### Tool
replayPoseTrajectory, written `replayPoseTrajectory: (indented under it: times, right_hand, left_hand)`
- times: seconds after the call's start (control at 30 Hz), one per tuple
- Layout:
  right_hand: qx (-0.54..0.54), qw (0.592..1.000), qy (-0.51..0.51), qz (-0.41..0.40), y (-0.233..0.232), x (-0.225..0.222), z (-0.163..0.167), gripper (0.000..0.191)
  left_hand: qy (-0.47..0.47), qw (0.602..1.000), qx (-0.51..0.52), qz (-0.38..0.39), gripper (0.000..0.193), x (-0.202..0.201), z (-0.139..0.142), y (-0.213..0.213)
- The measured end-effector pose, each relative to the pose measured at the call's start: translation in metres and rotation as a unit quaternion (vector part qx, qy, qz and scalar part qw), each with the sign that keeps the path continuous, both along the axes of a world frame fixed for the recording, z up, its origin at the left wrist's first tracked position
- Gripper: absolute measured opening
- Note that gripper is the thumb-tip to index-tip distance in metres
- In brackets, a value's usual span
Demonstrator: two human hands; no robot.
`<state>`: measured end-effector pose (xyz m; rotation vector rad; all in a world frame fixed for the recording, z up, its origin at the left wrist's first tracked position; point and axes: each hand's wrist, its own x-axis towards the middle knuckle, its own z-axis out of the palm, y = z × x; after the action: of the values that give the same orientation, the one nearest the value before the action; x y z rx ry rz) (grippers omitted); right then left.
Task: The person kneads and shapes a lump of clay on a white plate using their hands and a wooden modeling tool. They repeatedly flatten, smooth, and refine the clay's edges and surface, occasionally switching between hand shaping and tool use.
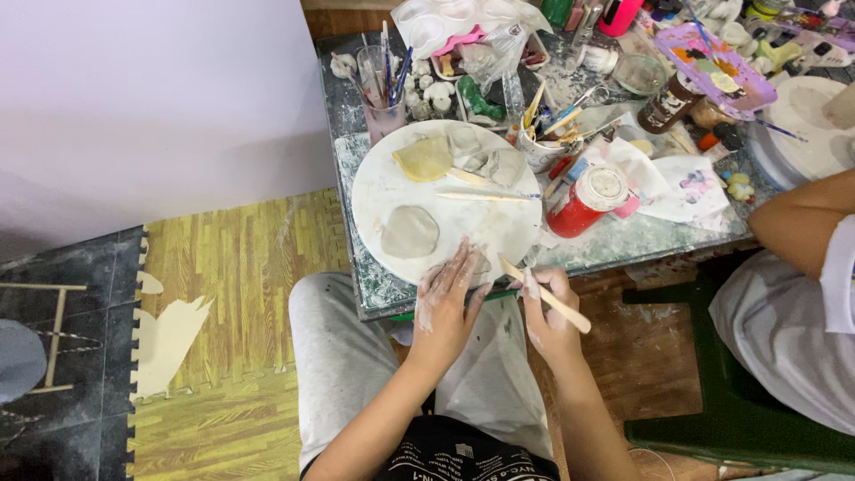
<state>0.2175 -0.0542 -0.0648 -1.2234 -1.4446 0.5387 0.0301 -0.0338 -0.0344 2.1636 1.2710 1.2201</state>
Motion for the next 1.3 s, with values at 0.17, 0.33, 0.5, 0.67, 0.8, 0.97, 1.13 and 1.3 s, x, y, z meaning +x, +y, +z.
replayPoseTrajectory:
  times: [0.17,0.33,0.5,0.67,0.8,0.97,1.13,1.3]
  right_hand:
    - [0.076,0.987,-0.137,-0.02,-0.004,-0.016,-0.009,0.007]
    - [0.045,0.998,-0.008,-0.035,0.001,-0.015,-0.011,0.004]
    - [-0.047,0.981,0.187,-0.021,-0.003,-0.005,0.005,0.019]
    - [0.106,0.988,-0.11,-0.028,-0.003,-0.004,0.026,0.021]
    - [0.063,0.996,-0.063,-0.026,-0.005,-0.013,0.029,0.02]
    - [0.095,0.994,-0.032,-0.031,-0.007,-0.021,0.027,0.016]
    - [0.097,0.993,-0.06,-0.029,-0.004,-0.023,0.029,0.019]
    - [0.153,0.982,-0.108,0.013,0.006,-0.025,0.016,0.025]
  left_hand:
    - [-0.021,1.0,-0.006,-0.007,0.053,-0.005,0.005,0.001]
    - [-0.045,0.999,0.012,-0.017,0.052,-0.009,0.011,0.001]
    - [-0.036,0.999,0.011,-0.026,0.052,-0.013,0.015,0.004]
    - [0.007,0.999,0.013,-0.031,0.063,-0.015,0.016,0.009]
    - [0.066,0.994,0.083,-0.004,0.067,-0.014,0.012,0.011]
    - [0.03,0.999,0.031,-0.019,0.068,-0.02,0.004,0.012]
    - [0.028,0.999,0.032,-0.013,0.073,-0.021,0.001,0.013]
    - [0.026,0.998,0.059,0.004,0.076,-0.022,0.001,0.01]
